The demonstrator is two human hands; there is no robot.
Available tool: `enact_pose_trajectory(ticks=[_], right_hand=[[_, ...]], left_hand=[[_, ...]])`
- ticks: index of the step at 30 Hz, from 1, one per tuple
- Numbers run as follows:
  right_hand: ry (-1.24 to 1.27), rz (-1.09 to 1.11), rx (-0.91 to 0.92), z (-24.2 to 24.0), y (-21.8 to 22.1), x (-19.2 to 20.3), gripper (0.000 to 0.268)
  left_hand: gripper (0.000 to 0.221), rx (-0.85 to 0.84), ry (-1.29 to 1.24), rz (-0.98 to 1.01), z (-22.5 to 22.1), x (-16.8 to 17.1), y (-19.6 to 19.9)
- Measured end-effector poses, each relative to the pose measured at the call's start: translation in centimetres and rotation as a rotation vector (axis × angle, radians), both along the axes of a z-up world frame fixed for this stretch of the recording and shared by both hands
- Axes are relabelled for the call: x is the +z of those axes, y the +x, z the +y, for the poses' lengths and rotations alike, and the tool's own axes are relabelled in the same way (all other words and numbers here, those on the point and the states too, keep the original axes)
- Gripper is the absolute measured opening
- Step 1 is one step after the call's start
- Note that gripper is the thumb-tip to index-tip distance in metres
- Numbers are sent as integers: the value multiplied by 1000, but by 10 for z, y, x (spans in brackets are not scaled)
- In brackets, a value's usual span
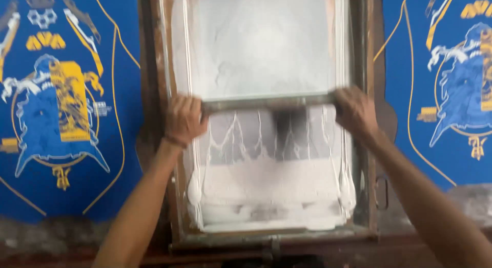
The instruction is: The person screen prints designs onto fabric by spreading ink across a screen frame with a squeegee, lifting the frame, and repositioning it along the printing table.
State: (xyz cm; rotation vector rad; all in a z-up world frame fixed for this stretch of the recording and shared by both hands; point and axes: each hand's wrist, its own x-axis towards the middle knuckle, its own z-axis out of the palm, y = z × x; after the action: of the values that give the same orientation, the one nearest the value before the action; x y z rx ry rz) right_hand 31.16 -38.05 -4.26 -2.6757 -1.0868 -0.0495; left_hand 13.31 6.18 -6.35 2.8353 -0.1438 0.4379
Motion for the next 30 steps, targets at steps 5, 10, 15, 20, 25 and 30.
enact_pose_trajectory(ticks=[5, 10, 15, 20, 25, 30], right_hand=[[113, 32, 98, -58, -163, 23, 33], [-130, 386, 28, -66, -152, 40, 26], [-158, 79, 76, -13, 3, 30, 28], [69, -72, 96, 67, 201, 3, 6], [75, -211, 25, 106, 299, -28, 12], [-40, -81, -32, 90, 286, -36, 8]], left_hand=[[31, 16, -2, -3, -81, 40, -159], [27, -90, -156, 227, -58, 60, -138], [23, -25, -38, 66, 1, 32, 0], [37, 61, 9, -48, 78, -10, 197], [42, 57, -20, -162, 110, -28, 301], [41, 26, -38, -128, 107, -36, 281]])
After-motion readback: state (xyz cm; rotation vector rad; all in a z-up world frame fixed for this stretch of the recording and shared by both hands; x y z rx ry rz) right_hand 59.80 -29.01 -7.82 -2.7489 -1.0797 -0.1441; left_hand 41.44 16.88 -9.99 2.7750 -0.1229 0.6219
